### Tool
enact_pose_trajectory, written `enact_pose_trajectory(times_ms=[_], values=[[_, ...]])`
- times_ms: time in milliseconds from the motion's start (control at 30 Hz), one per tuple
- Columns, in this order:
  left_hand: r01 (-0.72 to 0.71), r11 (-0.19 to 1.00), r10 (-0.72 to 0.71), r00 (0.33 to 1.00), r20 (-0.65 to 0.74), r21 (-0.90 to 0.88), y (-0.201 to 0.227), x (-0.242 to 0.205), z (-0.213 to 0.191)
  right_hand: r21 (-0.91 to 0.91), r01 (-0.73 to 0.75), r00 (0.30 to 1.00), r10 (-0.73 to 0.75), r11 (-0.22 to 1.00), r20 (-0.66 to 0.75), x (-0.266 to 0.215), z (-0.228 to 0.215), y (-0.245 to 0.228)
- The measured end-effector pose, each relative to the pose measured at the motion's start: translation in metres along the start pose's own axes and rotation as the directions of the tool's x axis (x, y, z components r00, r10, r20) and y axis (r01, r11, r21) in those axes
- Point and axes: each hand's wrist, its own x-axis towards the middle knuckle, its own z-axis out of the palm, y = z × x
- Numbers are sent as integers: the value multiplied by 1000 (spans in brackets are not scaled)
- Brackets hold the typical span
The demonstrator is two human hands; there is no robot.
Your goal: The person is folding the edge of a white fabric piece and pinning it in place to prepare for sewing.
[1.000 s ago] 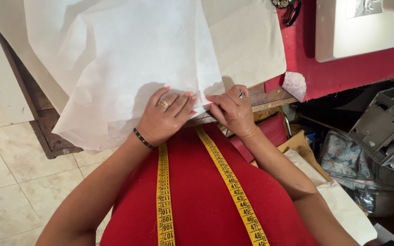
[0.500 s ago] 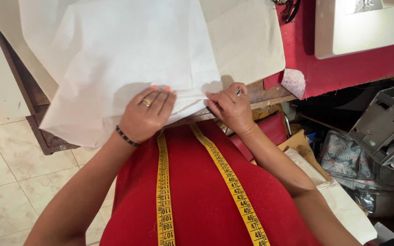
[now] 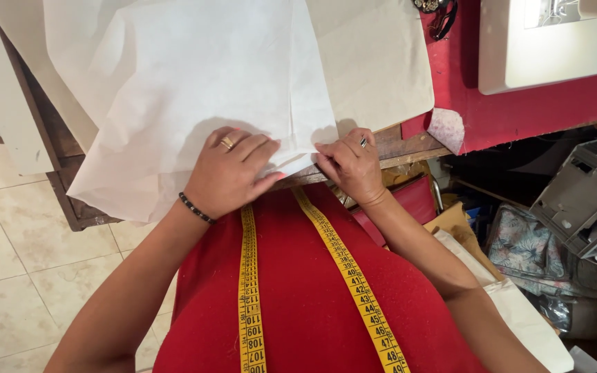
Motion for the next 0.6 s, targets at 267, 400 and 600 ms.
enact_pose_trajectory(times_ms=[267,400,600], values=[[-115,992,121,981,-150,47,-8,-7,39,50,-15,1000,15,999,5,5,-4,-3],[-138,980,162,972,-172,143,-1,0,35,52,-13,1000,13,999,11,6,-5,-3],[-166,962,218,944,-249,215,-18,-27,68,-115,126,991,-130,985,-32,-3,2,0]])
